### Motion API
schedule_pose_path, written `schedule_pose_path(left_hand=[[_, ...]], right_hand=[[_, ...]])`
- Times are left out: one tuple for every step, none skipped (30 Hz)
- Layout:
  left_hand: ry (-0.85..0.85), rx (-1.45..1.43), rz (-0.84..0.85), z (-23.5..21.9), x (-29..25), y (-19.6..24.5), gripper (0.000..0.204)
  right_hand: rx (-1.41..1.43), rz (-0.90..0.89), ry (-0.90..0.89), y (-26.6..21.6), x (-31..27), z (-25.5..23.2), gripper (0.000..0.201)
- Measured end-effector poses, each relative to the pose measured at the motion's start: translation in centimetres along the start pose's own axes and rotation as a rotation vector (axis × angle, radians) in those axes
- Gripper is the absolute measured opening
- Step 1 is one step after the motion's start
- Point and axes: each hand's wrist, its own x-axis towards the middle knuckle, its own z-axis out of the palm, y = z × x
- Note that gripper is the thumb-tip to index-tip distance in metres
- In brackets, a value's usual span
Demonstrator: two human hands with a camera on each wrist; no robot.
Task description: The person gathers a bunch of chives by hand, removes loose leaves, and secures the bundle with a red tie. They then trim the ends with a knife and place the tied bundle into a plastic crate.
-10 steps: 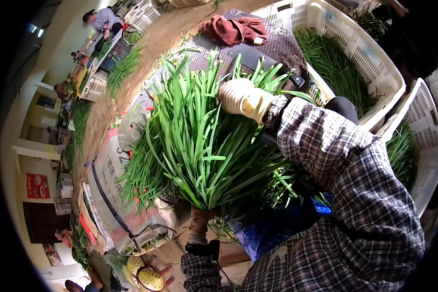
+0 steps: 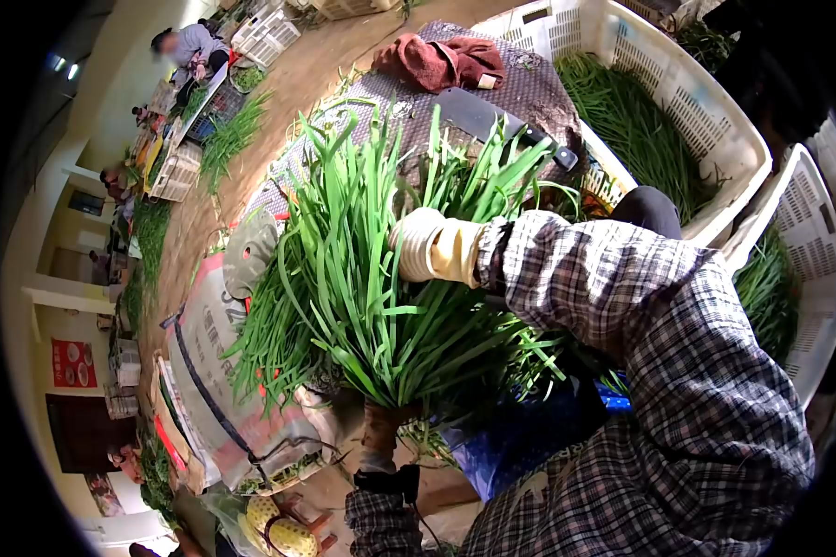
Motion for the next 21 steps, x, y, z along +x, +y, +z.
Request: schedule_pose_path(left_hand=[[0.035, -0.119, 0.198, -1.5, 0.3, 3.2, 0.062], [0.043, -0.193, 0.227, -1.8, -0.1, 3.9, 0.061], [0.044, -0.245, 0.208, -1.8, -0.2, 3.8, 0.060], [0.048, -0.293, 0.175, -1.7, -0.5, 3.9, 0.059], [0.052, -0.331, 0.159, -1.4, -0.6, 3.6, 0.058], [0.052, -0.360, 0.150, -1.3, -0.7, 3.3, 0.057], [0.054, -0.380, 0.142, -1.1, -0.9, 3.0, 0.056], [0.055, -0.398, 0.139, -1.0, -0.9, 2.9, 0.055], [0.057, -0.411, 0.138, -0.9, -0.9, 2.7, 0.054], [0.060, -0.421, 0.136, -0.9, -0.9, 2.5, 0.053], [0.063, -0.431, 0.135, -0.8, -0.8, 2.4, 0.052], [0.064, -0.437, 0.131, -0.8, -0.8, 2.3, 0.051], [0.064, -0.443, 0.131, -0.8, -0.8, 2.1, 0.050], [0.062, -0.449, 0.130, -0.9, -0.9, 2.0, 0.049], [0.060, -0.456, 0.129, -0.8, -0.9, 2.0, 0.048], [0.058, -0.464, 0.130, -0.9, -0.8, 1.8, 0.047], [0.056, -0.474, 0.129, -0.9, -0.8, 1.8, 0.046], [0.052, -0.483, 0.131, -0.8, -0.8, 1.6, 0.045], [0.047, -0.492, 0.132, -0.6, -0.8, 1.5, 0.044], [0.043, -0.502, 0.133, -0.4, -0.8, 1.2, 0.043], [0.036, -0.514, 0.134, -0.2, -0.9, 0.9, 0.042]], right_hand=[[-0.038, -0.041, -0.003, 0.0, 0.3, 0.4, 0.012], [-0.077, -0.075, -0.006, 0.0, 0.1, 0.6, 0.012], [-0.135, -0.120, -0.002, -0.1, 0.0, 0.8, 0.012], [-0.201, -0.170, 0.006, -0.3, -0.1, 1.1, 0.012], [-0.276, -0.213, 0.012, -0.7, -0.4, 1.4, 0.012], [-0.359, -0.259, 0.024, -1.2, -0.7, 1.7, 0.012], [-0.428, -0.298, 0.045, -1.7, -0.9, 2.0, 0.012], [-0.480, -0.330, 0.064, -2.0, -1.1, 2.3, 0.012], [-0.535, -0.358, 0.083, -2.3, -1.2, 2.6, 0.012], [-0.587, -0.384, 0.100, -2.4, -1.2, 2.7, 0.012], [-0.631, -0.408, 0.105, -2.3, -1.3, 2.8, 0.012], [-0.665, -0.429, 0.110, -2.2, -1.4, 2.8, 0.013], [-0.692, -0.445, 0.106, -1.9, -1.4, 2.8, 0.013], [-0.710, -0.453, 0.096, -1.7, -1.5, 3.0, 0.013], [-0.711, -0.451, 0.088, -1.4, -1.5, 3.2, 0.013], [-0.685, -0.432, 0.080, -1.1, -1.5, 3.3, 0.013], [-0.621, -0.399, 0.076, -0.5, -1.1, 3.9, 0.014], [-0.426, -0.302, 0.114, 0.2, -0.5, 4.9, 0.013], [-0.224, -0.217, 0.168, 0.9, 0.1, 5.9, 0.012], [0.173, -0.034, 0.250, 1.3, 0.1, 6.0, 0.012], [0.271, 0.084, 0.272, 1.4, 0.1, 6.3, 0.016]])
